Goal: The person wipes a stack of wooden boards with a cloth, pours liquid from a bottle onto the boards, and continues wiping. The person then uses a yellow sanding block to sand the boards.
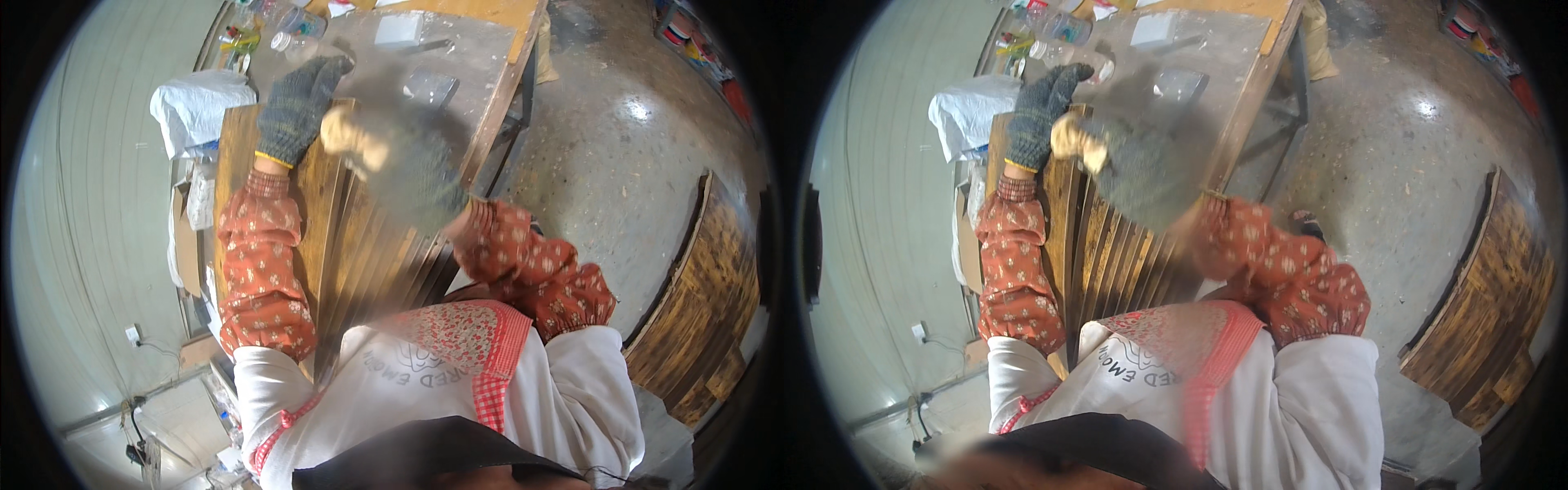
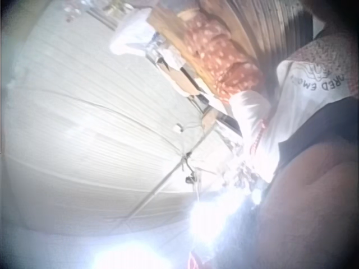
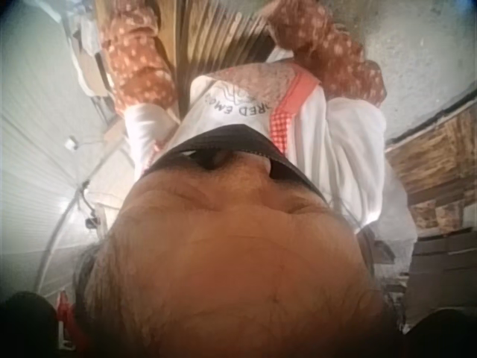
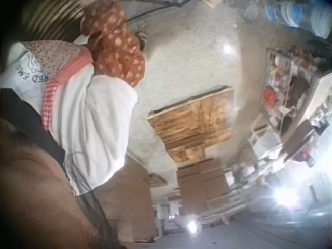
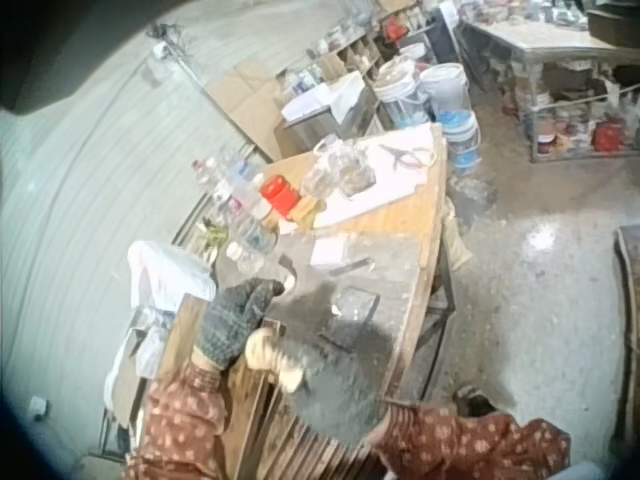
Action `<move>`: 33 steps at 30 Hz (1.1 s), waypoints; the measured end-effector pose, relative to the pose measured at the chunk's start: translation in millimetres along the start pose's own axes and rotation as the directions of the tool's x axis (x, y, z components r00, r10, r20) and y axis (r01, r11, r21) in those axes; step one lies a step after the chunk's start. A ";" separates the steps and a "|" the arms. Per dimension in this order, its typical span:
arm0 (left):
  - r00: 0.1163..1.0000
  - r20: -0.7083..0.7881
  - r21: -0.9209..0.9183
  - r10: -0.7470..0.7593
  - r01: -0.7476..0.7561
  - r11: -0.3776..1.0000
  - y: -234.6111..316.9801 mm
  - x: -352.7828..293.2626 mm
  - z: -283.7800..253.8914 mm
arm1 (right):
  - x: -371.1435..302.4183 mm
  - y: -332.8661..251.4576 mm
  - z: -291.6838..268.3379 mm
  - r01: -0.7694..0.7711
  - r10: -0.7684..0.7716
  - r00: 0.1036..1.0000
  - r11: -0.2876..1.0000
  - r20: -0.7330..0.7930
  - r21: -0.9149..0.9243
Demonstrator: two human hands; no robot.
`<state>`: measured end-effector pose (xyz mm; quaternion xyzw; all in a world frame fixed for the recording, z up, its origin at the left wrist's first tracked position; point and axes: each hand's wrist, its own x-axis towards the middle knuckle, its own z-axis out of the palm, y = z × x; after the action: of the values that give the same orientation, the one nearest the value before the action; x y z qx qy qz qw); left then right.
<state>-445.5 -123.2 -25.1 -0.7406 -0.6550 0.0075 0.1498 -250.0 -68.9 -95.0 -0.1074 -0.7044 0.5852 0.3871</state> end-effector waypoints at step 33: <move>0.997 -0.072 0.102 0.007 0.000 0.995 24.5 5.4 -22.6 | 26.8 20.9 -27.5 -0.362 0.362 0.932 0.931 0.010 0.050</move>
<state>-416.3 -125.1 -8.2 -0.7329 -0.6467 0.0144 0.2110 -256.0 -26.2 -102.3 -0.2253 -0.6574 0.6642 0.2754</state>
